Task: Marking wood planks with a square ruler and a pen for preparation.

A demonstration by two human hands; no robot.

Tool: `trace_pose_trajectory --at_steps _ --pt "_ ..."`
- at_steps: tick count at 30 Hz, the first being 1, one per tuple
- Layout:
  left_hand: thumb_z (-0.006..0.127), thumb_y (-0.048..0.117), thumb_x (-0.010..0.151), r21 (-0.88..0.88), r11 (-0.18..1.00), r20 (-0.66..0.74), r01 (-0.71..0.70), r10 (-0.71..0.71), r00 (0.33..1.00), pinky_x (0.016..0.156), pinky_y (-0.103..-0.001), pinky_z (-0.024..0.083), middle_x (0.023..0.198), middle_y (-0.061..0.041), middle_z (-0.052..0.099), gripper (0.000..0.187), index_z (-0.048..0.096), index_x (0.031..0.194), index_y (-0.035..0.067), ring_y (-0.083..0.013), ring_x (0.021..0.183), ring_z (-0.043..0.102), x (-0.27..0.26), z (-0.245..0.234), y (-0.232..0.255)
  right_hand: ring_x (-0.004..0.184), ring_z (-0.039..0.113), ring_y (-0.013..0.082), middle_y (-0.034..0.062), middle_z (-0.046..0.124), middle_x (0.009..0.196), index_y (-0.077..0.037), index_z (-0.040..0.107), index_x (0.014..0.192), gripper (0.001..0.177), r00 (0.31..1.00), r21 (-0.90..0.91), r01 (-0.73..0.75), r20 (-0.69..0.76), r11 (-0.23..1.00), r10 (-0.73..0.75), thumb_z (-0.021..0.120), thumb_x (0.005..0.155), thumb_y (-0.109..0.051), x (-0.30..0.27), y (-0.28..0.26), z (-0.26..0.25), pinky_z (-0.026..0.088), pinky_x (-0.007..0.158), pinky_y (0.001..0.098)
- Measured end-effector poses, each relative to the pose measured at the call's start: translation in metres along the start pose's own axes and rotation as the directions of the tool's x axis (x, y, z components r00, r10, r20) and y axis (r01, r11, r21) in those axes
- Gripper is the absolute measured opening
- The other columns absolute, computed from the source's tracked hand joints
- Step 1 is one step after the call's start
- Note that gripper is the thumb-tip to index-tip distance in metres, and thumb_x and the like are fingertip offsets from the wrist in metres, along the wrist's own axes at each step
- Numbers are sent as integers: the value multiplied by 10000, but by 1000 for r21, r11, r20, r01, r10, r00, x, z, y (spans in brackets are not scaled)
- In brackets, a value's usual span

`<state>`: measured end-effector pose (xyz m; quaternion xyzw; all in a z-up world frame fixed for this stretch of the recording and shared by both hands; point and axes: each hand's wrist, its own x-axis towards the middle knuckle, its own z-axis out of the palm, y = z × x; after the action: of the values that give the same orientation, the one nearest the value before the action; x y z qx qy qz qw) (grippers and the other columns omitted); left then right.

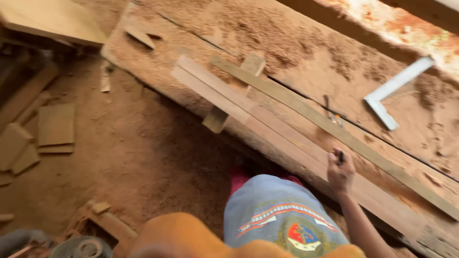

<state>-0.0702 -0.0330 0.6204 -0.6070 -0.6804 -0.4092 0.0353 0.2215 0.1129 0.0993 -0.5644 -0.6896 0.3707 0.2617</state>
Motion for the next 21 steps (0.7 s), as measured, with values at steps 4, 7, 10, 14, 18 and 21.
trace_pose_trajectory --at_steps 4,7,10,14,18,21 --pt "815 203 872 29 999 9 17 -18 1000 780 -425 525 828 -30 650 343 663 1134 42 -265 799 650 -11 30 -63 944 640 133 76 699 1060 -12 674 1263 274 998 84 -62 -15 995 64 666 1068 -203 -7 5 -13 525 852 290" --pt "829 205 869 19 1000 33 -3 2 999 769 -432 519 820 -35 644 379 666 1161 26 -279 780 642 -38 79 -127 859 631 138 46 702 1038 -44 672 1283 292 975 160 -218 -3 963 221 651 1069 -241 -12 3 -23 521 780 291" --pt "832 202 840 142 990 169 -7 -18 986 784 -433 510 868 -56 666 402 678 1177 47 -289 815 653 -79 129 -206 784 629 133 38 693 972 -63 694 1253 281 957 158 -289 34 944 287 661 1052 -257 -34 22 -36 518 719 289" --pt "845 232 773 252 968 396 4 -107 912 888 -432 507 1003 -88 695 428 696 1151 96 -294 983 665 -141 200 -316 841 635 112 37 716 963 -47 750 1189 212 984 -27 -174 -33 984 173 705 1040 -191 -63 41 -43 512 771 270" --pt "857 318 716 256 965 579 62 -205 789 1016 -451 453 1233 -85 667 629 652 1276 118 -283 1181 601 -164 241 -367 838 606 76 31 699 895 -24 729 1103 112 960 61 -236 -141 970 242 684 1084 -125 -87 60 -9 493 750 246" --pt "875 464 620 263 957 687 -122 -97 720 1152 -520 289 1463 -164 475 991 495 1454 88 -340 1389 409 -172 268 -400 539 409 65 -48 562 818 -103 626 1151 159 628 620 -482 -248 619 738 706 1020 -144 -86 51 29 310 459 263"
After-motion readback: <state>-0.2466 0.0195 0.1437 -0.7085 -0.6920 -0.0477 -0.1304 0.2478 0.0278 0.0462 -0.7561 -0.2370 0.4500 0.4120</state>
